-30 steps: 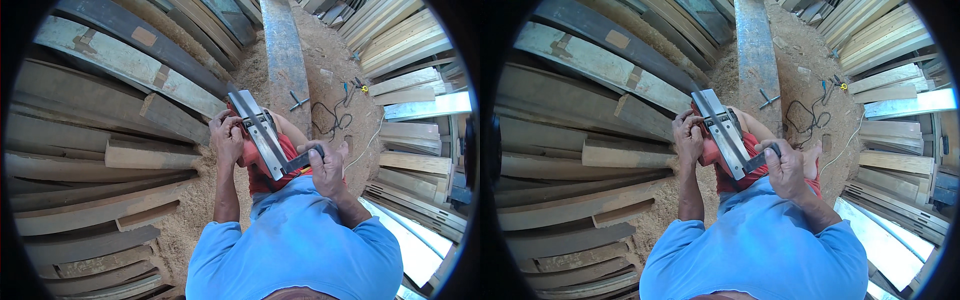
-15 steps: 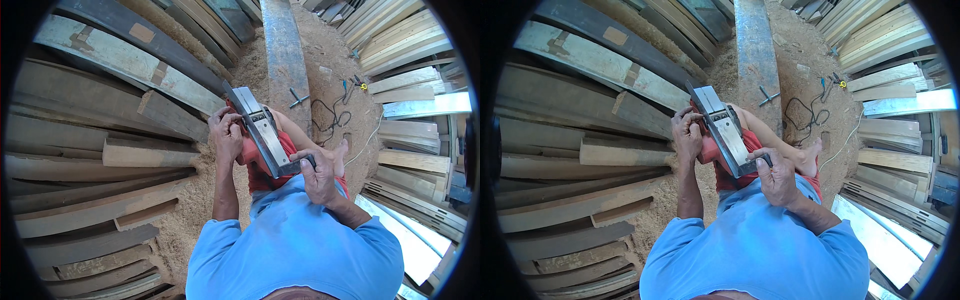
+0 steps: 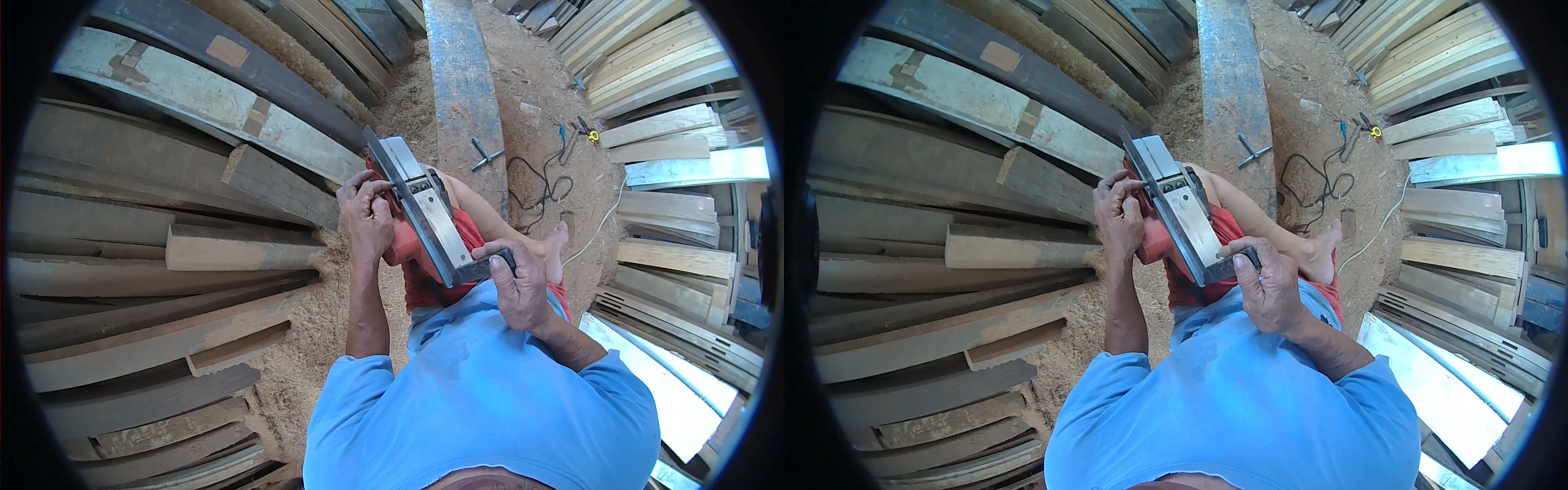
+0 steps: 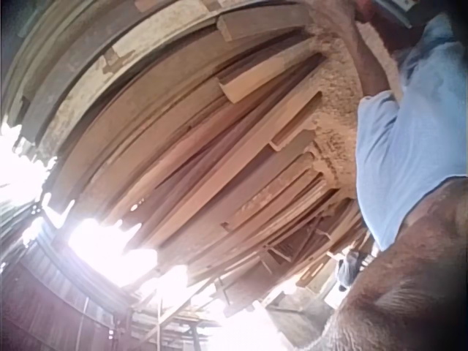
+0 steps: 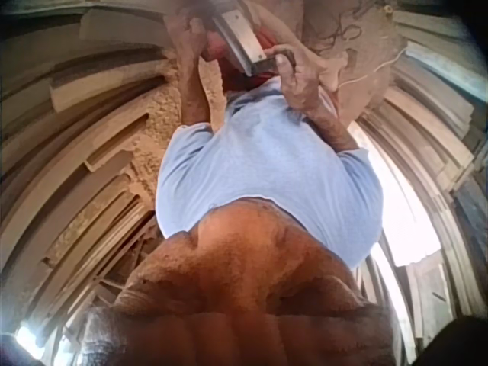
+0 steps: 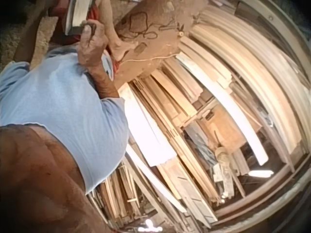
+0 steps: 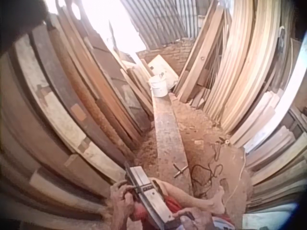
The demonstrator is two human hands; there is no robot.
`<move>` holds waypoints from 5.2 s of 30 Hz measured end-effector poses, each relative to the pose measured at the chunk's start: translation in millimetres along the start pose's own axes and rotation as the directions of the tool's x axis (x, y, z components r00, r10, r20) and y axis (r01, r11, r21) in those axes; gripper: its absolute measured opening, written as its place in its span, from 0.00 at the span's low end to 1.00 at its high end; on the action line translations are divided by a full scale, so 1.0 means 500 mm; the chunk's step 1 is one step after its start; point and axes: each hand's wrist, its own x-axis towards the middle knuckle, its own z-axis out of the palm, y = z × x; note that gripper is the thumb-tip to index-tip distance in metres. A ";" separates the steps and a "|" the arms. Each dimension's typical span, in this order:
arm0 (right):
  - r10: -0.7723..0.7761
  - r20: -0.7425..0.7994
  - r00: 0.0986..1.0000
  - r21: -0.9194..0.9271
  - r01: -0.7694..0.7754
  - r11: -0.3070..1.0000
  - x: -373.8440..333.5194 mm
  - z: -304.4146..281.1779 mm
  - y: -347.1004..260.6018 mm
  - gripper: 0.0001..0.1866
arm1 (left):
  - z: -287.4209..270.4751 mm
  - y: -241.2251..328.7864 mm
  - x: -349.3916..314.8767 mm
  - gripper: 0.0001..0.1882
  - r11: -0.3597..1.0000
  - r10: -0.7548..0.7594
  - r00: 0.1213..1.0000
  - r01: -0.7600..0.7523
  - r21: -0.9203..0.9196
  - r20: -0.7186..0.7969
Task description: The person adjusts the metal guide fence on an electric hand planer using a screwdriver and a wrench, turning screws to secure the alignment.
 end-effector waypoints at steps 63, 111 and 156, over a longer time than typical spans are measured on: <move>-0.033 0.005 0.999 -0.073 0.034 0.997 -0.001 -0.003 -0.004 0.07 | -0.008 -0.003 0.006 0.18 0.995 0.075 0.995 -0.071 -0.071 0.060; -0.057 -0.029 0.998 -0.063 0.055 0.997 -0.002 0.002 -0.007 0.07 | -0.009 -0.018 0.010 0.19 0.993 0.053 0.996 -0.045 -0.110 0.074; 0.052 -0.130 0.990 -0.078 -0.062 0.995 0.014 -0.040 0.084 0.08 | -0.005 -0.020 0.020 0.17 0.987 0.132 0.988 -0.124 -0.106 0.080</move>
